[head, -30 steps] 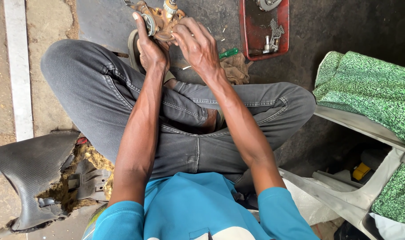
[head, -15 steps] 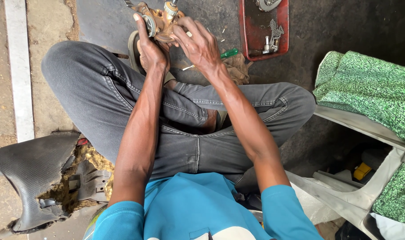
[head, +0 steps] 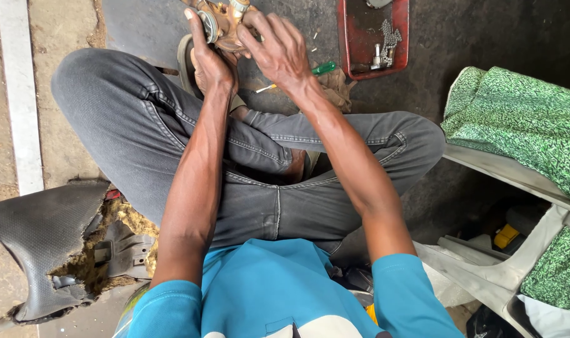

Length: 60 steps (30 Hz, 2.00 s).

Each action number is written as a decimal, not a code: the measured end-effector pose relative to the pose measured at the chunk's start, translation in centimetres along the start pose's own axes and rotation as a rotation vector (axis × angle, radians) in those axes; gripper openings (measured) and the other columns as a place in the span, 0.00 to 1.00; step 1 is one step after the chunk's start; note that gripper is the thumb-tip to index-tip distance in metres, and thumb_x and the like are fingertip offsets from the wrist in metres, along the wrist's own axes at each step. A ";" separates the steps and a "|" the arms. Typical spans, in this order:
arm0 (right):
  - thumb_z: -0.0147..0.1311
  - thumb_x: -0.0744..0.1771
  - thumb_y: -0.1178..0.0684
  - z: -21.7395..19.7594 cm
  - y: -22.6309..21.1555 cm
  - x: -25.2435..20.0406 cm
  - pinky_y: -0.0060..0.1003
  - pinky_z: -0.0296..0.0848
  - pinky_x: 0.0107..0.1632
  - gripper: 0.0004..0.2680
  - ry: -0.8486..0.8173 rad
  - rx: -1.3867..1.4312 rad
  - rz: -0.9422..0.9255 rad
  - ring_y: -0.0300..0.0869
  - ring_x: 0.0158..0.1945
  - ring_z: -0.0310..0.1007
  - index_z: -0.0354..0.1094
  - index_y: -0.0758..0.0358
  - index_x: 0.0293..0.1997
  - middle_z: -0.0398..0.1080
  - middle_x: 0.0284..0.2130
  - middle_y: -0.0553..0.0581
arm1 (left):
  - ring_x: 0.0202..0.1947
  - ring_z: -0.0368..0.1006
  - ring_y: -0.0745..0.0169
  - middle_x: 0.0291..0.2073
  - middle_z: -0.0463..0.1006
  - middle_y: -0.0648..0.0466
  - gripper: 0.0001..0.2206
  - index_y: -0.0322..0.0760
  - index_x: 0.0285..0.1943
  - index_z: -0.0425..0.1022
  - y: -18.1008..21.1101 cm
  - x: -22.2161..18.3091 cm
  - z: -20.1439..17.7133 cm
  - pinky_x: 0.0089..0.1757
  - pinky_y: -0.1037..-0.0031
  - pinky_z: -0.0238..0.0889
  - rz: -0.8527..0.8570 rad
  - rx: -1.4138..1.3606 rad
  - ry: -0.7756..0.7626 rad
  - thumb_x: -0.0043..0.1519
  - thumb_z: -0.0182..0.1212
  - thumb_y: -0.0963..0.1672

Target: The recorder is cleaning and repairing a carburetor from a motorcycle.

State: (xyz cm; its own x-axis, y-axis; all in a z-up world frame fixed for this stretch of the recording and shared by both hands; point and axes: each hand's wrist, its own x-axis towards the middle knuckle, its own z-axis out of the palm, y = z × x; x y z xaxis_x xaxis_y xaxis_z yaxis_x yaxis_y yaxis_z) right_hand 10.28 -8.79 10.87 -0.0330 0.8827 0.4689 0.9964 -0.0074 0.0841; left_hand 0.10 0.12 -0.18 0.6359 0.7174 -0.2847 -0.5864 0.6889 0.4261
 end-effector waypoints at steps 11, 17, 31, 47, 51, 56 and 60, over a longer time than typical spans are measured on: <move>0.54 0.73 0.54 2.0 6.0 -7.1 0.39 0.80 0.37 0.04 -0.266 0.231 0.431 0.42 0.37 0.77 0.69 0.62 0.43 0.71 0.39 0.57 | 0.28 0.81 0.45 0.38 0.83 0.36 0.43 0.20 0.57 0.73 1.2 -0.7 1.3 0.29 0.64 0.73 -0.011 0.088 -0.040 0.61 0.45 0.65; 0.52 0.66 0.60 9.0 7.0 -18.2 0.46 0.78 0.35 0.06 -1.003 -0.099 0.076 0.50 0.38 0.78 0.74 0.56 0.43 0.74 0.45 0.57 | 0.27 0.81 0.45 0.36 0.83 0.36 0.44 0.17 0.55 0.74 0.8 -0.4 1.1 0.29 0.65 0.73 -0.015 0.114 -0.004 0.61 0.45 0.66; 0.49 0.66 0.54 10.3 8.5 -18.6 0.47 0.79 0.38 0.11 -0.838 -0.207 -0.033 0.49 0.40 0.80 0.74 0.52 0.52 0.75 0.48 0.52 | 0.21 0.80 0.49 0.34 0.82 0.43 0.36 0.28 0.59 0.69 -2.0 1.1 1.0 0.20 0.70 0.71 -0.042 -0.002 0.145 0.64 0.47 0.63; 0.56 0.68 0.53 -2.6 10.4 -9.0 0.49 0.74 0.48 0.11 -0.297 -0.211 0.218 0.61 0.54 0.68 0.74 0.59 0.57 0.72 0.52 0.65 | 0.23 0.80 0.49 0.35 0.82 0.39 0.38 0.24 0.58 0.69 -2.4 2.0 -0.4 0.21 0.70 0.71 -0.079 0.017 0.101 0.66 0.42 0.64; 0.56 0.71 0.55 -8.0 8.4 -5.4 0.55 0.67 0.55 0.09 -0.093 0.028 0.412 0.58 0.52 0.67 0.72 0.66 0.56 0.70 0.47 0.64 | 0.26 0.81 0.49 0.37 0.82 0.41 0.40 0.26 0.58 0.69 -1.7 0.8 0.2 0.25 0.67 0.73 -0.126 0.032 0.120 0.62 0.45 0.65; 0.54 0.71 0.57 -12.5 4.5 -1.4 0.52 0.66 0.53 0.08 0.018 0.147 0.465 0.56 0.49 0.67 0.73 0.66 0.53 0.70 0.44 0.62 | 0.28 0.81 0.46 0.38 0.83 0.39 0.42 0.23 0.56 0.72 -0.8 0.8 0.2 0.27 0.68 0.72 -0.134 0.067 0.053 0.62 0.44 0.66; 0.54 0.71 0.56 -13.6 2.5 -1.3 0.49 0.66 0.50 0.08 0.085 0.297 0.420 0.52 0.47 0.68 0.73 0.66 0.54 0.70 0.42 0.60 | 0.28 0.80 0.42 0.37 0.83 0.37 0.42 0.21 0.53 0.73 0.0 0.2 0.6 0.27 0.65 0.72 -0.092 0.112 0.102 0.63 0.43 0.66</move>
State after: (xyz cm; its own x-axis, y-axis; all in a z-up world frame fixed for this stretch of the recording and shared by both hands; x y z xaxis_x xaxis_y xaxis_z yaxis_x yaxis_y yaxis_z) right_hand 11.71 -16.33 22.43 0.3808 0.7907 0.4794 0.9036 -0.2081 -0.3744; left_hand 0.55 0.23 0.25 0.6265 0.6628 -0.4101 -0.4649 0.7401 0.4859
